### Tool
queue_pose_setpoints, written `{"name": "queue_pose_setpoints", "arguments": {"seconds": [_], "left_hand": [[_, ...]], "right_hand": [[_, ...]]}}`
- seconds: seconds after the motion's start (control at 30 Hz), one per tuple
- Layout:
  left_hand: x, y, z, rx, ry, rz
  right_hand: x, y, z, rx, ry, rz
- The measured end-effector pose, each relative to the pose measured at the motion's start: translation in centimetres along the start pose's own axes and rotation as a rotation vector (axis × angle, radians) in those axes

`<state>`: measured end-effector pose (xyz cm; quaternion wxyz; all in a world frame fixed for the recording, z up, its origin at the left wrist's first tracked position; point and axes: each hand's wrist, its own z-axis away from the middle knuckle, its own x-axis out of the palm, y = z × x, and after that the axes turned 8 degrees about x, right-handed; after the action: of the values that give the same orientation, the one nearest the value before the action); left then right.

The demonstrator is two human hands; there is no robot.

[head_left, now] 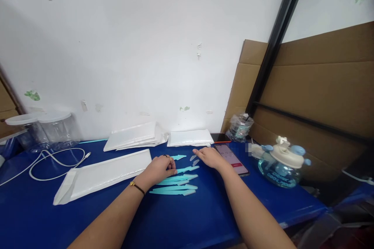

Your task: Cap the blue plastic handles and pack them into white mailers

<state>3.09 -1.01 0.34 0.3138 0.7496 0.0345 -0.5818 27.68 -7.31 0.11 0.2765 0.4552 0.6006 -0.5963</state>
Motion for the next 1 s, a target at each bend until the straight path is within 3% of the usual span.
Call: {"name": "queue_pose_setpoints", "arguments": {"seconds": [0.13, 0.27, 0.43, 0.57, 0.73, 0.8, 0.9, 1.0], "left_hand": [[0.7, -0.8, -0.3, -0.082, 0.011, 0.113], [1.0, -1.5, -0.7, -0.130, 0.077, 0.259], [0.2, -1.3, -0.7, -0.126, 0.114, 0.331], [-0.9, -1.8, -0.3, -0.204, 0.102, 0.196], [-1.8, -1.9, 0.1, -0.231, 0.164, -0.095], [-1.8, -1.3, 0.2, -0.184, 0.191, -0.151], [-1.5, -0.1, 0.2, -0.068, 0.098, -0.159], [-0.9, 0.6, 0.1, -0.023, -0.004, -0.169]], "right_hand": [[0.3, -0.1, -0.1, -0.013, -0.071, -0.039], [0.8, -0.8, -0.2, -0.044, -0.138, -0.223], [1.6, -1.1, -0.8, -0.058, 0.113, -0.264], [1.6, 0.4, -1.4, -0.026, 0.252, -0.132], [1.2, 1.2, -1.3, -0.010, 0.122, 0.124], [1.0, 1.0, -1.1, 0.007, 0.157, 0.214], [0.8, 0.7, -1.0, 0.054, 0.240, 0.210], [0.9, 0.5, -1.0, 0.046, 0.197, 0.082]]}}
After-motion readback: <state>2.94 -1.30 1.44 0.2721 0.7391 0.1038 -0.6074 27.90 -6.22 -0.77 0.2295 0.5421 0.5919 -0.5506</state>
